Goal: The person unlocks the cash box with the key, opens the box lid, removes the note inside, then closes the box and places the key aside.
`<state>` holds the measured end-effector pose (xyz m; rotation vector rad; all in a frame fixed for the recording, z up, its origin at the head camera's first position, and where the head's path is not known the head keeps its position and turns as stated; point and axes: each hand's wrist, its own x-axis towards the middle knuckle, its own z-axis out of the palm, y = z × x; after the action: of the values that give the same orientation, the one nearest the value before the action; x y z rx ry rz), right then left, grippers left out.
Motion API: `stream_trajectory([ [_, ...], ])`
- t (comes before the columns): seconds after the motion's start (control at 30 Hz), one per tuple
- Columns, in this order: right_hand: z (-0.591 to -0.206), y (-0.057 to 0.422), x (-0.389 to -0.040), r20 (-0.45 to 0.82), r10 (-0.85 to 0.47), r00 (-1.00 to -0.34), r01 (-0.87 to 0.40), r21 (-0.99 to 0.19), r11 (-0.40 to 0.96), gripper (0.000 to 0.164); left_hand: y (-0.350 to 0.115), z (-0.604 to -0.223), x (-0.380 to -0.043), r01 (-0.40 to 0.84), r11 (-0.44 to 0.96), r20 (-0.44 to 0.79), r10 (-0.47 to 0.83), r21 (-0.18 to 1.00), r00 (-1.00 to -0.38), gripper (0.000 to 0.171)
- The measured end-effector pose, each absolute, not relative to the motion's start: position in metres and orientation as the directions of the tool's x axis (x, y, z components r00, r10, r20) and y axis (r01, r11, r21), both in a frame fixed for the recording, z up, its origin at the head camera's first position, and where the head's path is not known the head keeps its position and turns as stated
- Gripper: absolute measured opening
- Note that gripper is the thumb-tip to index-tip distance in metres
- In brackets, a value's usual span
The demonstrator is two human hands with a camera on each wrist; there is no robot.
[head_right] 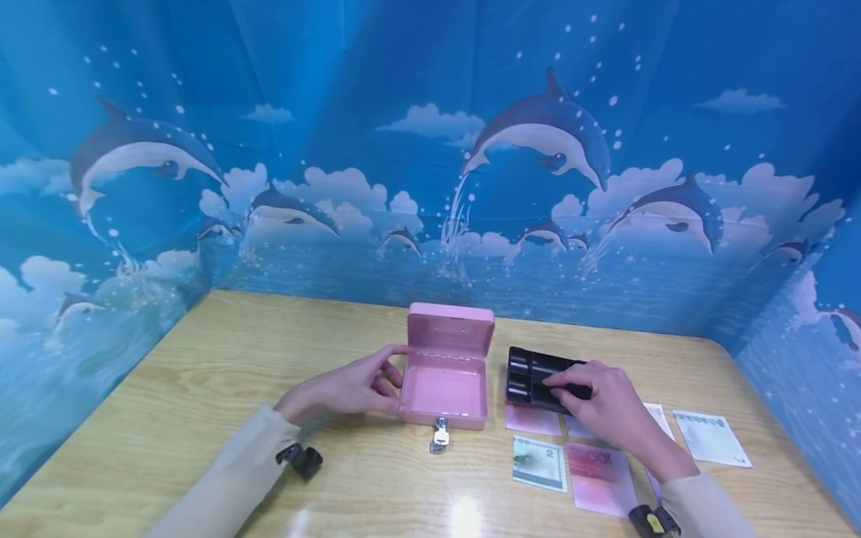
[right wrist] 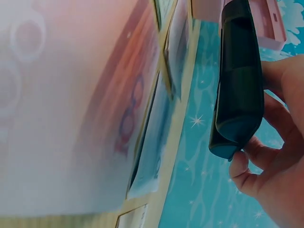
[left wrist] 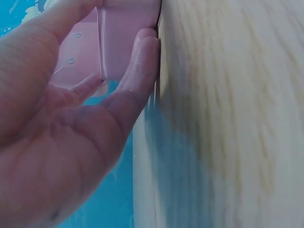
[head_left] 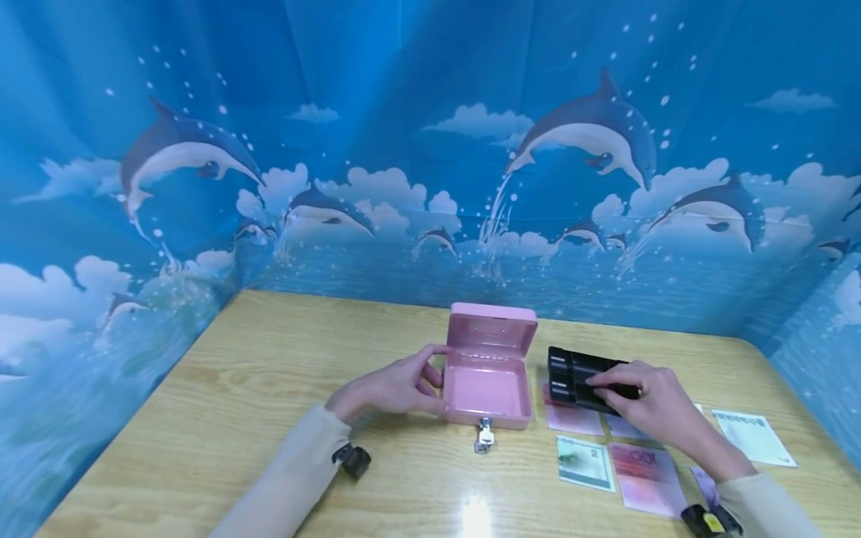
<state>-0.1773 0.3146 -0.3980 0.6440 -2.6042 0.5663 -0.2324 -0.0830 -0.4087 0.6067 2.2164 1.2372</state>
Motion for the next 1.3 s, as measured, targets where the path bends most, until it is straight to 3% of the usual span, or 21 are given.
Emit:
stream_trajectory([
  [0.33,-0.395,0.301,-0.173,0.534,-0.408,-0.741,-0.605,-0.265,0.751,0.039,-0.084,-0.409,-0.232,0.052,0.429,-0.249,0.612,0.902,-0.751,0.092],
  [0.73,-0.388,0.279,-0.175,0.464,-0.405,-0.788,-0.579,-0.336,0.743,0.039,-0.085,-0.408,-0.232,0.028,0.392,-0.239,0.614,0.919,-0.752,0.091],
  [1.3,-0.384,0.238,-0.178,0.417,-0.424,-0.804,-0.586,-0.435,0.683,0.035,-0.088,-0.409,-0.232,0.008,0.378,-0.247,0.620,0.926,-0.745,0.092],
])
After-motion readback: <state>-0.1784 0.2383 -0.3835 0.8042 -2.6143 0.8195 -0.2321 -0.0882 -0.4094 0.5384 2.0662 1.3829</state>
